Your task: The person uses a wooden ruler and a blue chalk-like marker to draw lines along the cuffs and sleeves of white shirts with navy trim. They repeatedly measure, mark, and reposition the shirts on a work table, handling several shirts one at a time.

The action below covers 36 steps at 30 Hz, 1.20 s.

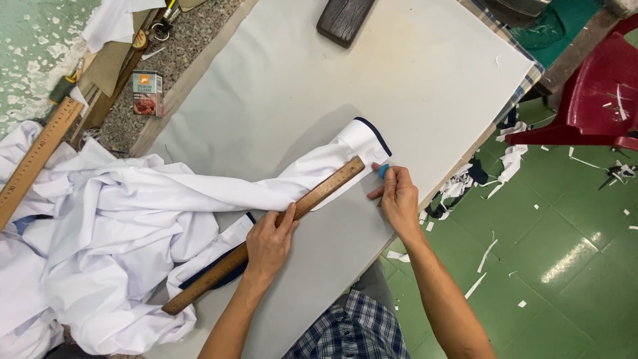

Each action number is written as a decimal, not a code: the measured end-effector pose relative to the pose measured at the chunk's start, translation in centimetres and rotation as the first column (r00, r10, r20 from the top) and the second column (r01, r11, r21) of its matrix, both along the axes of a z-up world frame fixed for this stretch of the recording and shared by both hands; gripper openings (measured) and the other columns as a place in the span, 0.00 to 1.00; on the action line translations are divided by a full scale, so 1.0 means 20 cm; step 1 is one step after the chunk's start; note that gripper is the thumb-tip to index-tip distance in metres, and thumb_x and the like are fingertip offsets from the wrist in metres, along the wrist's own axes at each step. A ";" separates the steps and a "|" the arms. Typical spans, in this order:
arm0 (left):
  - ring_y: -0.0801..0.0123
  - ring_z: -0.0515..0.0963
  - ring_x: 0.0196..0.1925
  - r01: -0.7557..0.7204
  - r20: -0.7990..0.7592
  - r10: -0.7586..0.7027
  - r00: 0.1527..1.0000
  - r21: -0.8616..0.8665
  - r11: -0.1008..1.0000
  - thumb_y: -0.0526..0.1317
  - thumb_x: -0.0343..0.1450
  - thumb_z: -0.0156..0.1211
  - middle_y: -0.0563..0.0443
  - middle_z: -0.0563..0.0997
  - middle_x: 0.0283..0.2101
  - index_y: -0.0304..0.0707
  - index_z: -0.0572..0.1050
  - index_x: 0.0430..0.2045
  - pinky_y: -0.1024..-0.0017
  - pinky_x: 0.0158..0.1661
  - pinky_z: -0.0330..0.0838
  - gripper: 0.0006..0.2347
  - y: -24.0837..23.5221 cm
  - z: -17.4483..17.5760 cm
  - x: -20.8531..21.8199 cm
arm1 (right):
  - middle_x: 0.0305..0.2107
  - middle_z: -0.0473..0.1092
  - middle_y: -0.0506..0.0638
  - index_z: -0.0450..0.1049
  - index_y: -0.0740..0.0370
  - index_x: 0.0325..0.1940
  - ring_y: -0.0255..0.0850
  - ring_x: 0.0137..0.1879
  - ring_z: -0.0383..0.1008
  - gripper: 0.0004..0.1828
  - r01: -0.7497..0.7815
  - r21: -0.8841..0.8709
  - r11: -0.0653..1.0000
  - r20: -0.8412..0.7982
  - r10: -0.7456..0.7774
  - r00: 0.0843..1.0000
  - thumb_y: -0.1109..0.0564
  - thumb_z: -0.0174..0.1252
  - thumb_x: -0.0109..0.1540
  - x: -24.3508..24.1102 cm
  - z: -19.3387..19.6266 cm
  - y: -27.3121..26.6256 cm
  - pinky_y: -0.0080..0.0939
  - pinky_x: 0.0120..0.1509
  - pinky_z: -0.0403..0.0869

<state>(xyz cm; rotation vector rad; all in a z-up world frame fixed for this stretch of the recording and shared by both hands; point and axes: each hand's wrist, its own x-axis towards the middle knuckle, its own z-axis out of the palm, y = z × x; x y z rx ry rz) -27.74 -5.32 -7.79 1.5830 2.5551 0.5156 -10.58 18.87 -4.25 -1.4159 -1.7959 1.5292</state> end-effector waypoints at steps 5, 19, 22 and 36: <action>0.63 0.81 0.31 0.007 -0.008 -0.007 1.000 -0.001 1.000 0.45 0.73 0.63 0.51 0.78 0.36 0.53 0.80 0.54 0.68 0.30 0.74 0.14 0.00 -0.02 -0.01 | 0.45 0.79 0.62 0.67 0.73 0.50 0.44 0.26 0.79 0.16 0.010 0.009 1.000 0.023 -0.011 1.000 0.58 0.37 0.75 -0.03 0.07 -0.02 0.37 0.26 0.75; 0.63 0.79 0.30 -0.007 0.033 0.006 0.999 0.035 0.999 0.45 0.74 0.60 0.54 0.76 0.34 0.54 0.80 0.55 0.67 0.30 0.73 0.14 0.00 -0.05 -0.01 | 0.30 0.77 0.56 0.78 0.65 0.46 0.47 0.35 0.81 0.06 -0.153 0.337 0.929 0.088 0.131 0.987 0.65 0.56 0.68 0.00 -0.02 -0.19 0.43 0.39 0.80; 0.64 0.78 0.29 -0.001 0.012 0.000 1.000 0.043 0.999 0.45 0.74 0.60 0.54 0.76 0.33 0.55 0.80 0.55 0.68 0.30 0.73 0.14 0.00 -0.06 -0.01 | 0.34 0.75 0.58 0.77 0.68 0.49 0.50 0.38 0.81 0.07 -0.182 0.359 0.915 0.089 0.161 0.983 0.66 0.57 0.67 -0.01 0.00 -0.20 0.46 0.43 0.81; 0.64 0.76 0.27 0.013 -0.021 -0.011 1.000 0.069 0.998 0.45 0.74 0.60 0.55 0.74 0.31 0.53 0.80 0.54 0.68 0.28 0.71 0.14 0.00 -0.05 -0.01 | 0.36 0.74 0.60 0.79 0.69 0.52 0.50 0.39 0.80 0.10 -0.251 0.429 0.868 0.211 0.174 0.962 0.65 0.57 0.68 -0.01 -0.04 -0.19 0.43 0.39 0.79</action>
